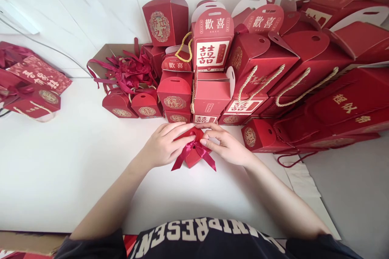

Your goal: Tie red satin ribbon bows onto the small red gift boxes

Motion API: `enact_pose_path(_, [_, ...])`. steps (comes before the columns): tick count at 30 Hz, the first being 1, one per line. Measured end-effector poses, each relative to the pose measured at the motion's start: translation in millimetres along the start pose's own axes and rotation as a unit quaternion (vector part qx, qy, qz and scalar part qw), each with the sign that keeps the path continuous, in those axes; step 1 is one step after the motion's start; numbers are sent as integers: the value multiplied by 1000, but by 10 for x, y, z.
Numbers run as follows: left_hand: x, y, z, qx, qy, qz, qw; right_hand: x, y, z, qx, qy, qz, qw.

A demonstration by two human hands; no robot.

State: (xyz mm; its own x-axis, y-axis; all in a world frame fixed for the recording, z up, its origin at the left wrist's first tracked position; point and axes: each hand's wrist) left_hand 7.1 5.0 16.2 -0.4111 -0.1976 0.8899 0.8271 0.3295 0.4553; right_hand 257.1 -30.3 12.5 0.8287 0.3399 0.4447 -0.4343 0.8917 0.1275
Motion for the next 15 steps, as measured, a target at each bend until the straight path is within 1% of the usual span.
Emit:
enact_pose_path(3, [16, 34, -40, 4, 3, 38, 999, -14, 3, -1, 8, -6, -1, 1000])
enact_pose_path(6, [64, 51, -58, 7, 33, 50, 998, -19, -1, -2, 11, -9, -3, 1000])
enact_pose_path(8, [104, 57, -58, 3, 52, 44, 998, -17, -2, 0, 13, -9, -4, 1000])
enact_pose_path(11, [137, 64, -55, -19, 55, 21, 998, -16, 4, 6, 15, -10, -2, 1000])
enact_pose_path(15, [105, 45, -57, -34, 53, 3, 998, -22, 8, 13, 15, -9, -4, 1000])
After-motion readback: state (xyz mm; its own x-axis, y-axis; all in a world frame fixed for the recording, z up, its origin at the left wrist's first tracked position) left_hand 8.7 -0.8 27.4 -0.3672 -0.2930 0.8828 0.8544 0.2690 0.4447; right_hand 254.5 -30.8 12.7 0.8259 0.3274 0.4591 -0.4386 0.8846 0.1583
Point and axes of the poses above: each hand's wrist, its own y-axis towards the middle knuckle, its own x-axis out of the back of the hand, z = x × y, and after that the axes turned 3 degrees about -x, right-handed
